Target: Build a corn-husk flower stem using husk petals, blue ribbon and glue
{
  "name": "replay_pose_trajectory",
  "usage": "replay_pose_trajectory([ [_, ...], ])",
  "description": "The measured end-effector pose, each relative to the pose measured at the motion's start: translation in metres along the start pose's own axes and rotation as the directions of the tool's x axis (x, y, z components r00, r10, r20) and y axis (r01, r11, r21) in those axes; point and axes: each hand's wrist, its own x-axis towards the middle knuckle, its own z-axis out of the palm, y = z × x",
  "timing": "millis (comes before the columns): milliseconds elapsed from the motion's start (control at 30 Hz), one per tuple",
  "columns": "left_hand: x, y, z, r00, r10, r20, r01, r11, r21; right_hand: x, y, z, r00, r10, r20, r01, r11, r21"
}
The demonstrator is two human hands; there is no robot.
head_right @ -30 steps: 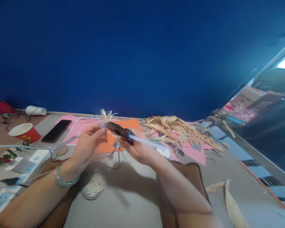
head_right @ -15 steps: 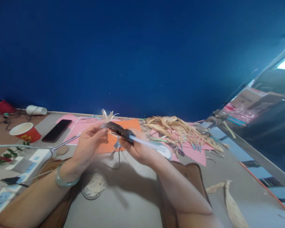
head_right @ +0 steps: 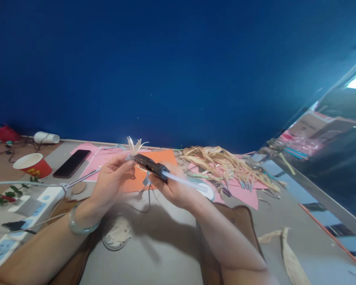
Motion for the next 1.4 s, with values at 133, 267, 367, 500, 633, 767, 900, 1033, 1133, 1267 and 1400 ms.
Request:
replay_pose_trajectory([
  [133,-0.0011,0.0010,0.0003,1.000,-0.005,-0.002,0.005,1.000,0.002,0.0002,-0.0022,-0.0016,1.000,0.000,-0.023,0.000,1.000,-0.010],
  [267,-0.0007,-0.0001,-0.0009,1.000,-0.005,0.012,0.005,1.000,0.001,-0.0010,-0.0010,-0.0005,1.000,-0.008,-0.014,0.008,1.000,0.009],
  [367,-0.0004,-0.0006,-0.0014,1.000,0.009,0.028,-0.008,1.000,-0.006,-0.0018,0.0000,-0.0002,1.000,0.009,-0.014,-0.009,1.000,0.025],
  [500,-0.0012,0.0005,-0.0003,1.000,0.003,0.018,-0.003,1.000,-0.002,-0.0009,-0.0019,-0.0012,1.000,-0.011,-0.015,0.012,1.000,0.026],
  [633,-0.0015,0.0019,0.0012,1.000,-0.009,0.005,0.009,1.000,0.001,-0.0013,-0.0014,-0.0002,0.999,-0.005,-0.033,0.005,1.000,0.004],
  [767,-0.0013,0.0027,0.0019,1.000,-0.017,0.005,0.017,1.000,0.005,-0.0027,0.0015,0.0012,1.000,0.000,-0.011,0.001,1.000,0.012],
  [900,-0.0022,0.0030,0.0026,0.999,-0.034,-0.004,0.034,0.999,0.008,-0.0021,0.0001,0.0018,1.000,-0.010,-0.016,0.010,0.999,0.032],
  [1033,-0.0025,0.0029,0.0026,1.000,-0.026,0.000,0.026,1.000,0.008,-0.0018,-0.0037,0.0009,1.000,0.002,-0.025,-0.002,1.000,-0.002],
  [1133,-0.0022,0.0024,0.0024,1.000,-0.027,-0.004,0.027,1.000,0.005,-0.0017,-0.0054,0.0005,0.999,-0.017,-0.033,0.017,1.000,0.000],
  [1267,-0.0025,0.0017,0.0022,0.999,-0.037,-0.006,0.037,0.999,0.012,-0.0012,-0.0054,0.0010,0.999,-0.024,-0.040,0.025,1.000,0.010],
  [1400,-0.0027,0.0020,0.0019,1.000,-0.024,0.004,0.024,1.000,0.007,-0.0020,-0.0044,0.0004,1.000,-0.011,-0.027,0.011,1.000,-0.009],
])
